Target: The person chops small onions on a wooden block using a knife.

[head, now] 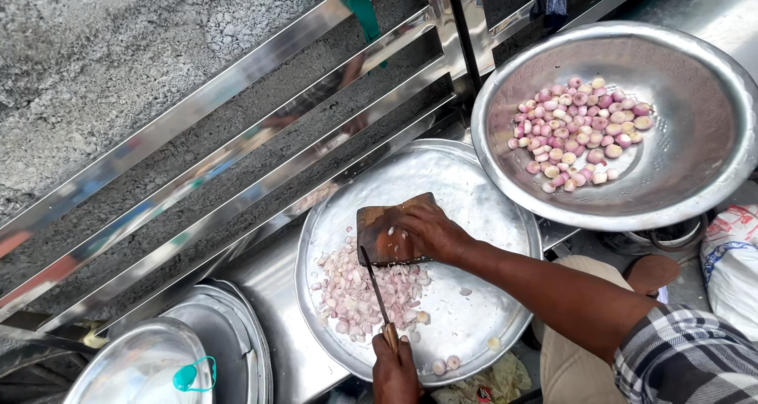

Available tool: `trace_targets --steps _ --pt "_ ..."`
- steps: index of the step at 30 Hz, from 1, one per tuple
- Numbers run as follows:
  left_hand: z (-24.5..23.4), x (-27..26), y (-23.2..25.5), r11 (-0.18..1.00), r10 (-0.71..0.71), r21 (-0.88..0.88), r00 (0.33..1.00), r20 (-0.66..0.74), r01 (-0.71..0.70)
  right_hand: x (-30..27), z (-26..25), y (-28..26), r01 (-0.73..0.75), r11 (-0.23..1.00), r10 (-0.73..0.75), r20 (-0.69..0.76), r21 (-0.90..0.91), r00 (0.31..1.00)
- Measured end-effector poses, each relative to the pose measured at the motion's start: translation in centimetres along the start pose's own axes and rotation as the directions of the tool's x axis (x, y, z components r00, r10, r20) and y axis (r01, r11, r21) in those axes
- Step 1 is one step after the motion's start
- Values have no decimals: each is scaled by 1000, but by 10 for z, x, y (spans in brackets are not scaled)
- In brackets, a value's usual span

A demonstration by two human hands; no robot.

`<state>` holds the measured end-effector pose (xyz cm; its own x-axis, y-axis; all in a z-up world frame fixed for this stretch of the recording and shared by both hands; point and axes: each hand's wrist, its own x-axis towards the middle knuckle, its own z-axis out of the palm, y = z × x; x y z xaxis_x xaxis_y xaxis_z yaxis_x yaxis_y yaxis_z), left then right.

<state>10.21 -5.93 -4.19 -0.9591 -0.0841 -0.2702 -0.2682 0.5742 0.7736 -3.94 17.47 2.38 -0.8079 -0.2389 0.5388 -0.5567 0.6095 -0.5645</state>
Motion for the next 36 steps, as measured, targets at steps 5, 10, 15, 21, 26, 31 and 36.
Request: trace_targets --steps 5,10,15,21,26,31,36 --pt "-26 -20 12 955 -276 -76 954 118 286 -59 10 -41 -166 984 147 213 72 966" --pt "-35 -39 23 956 -210 -191 974 86 223 -102 40 -49 -256 967 229 483 -10 845" --pt "-29 -30 19 945 -265 -173 959 99 279 -117 57 -50 -117 991 133 450 -64 883" --pt "-12 7 -4 947 -226 -220 972 65 234 -69 23 -44 -142 987 158 306 -74 939" --pt "10 25 -6 949 -209 -218 972 112 229 -5 5 6 -29 974 71 178 -225 981" --pt "23 46 18 956 -179 -203 970 163 210 9 10 32 13 977 47 279 -211 959" --pt "20 50 55 957 -191 -158 941 281 241 7 14 36 -62 983 95 186 -175 978"
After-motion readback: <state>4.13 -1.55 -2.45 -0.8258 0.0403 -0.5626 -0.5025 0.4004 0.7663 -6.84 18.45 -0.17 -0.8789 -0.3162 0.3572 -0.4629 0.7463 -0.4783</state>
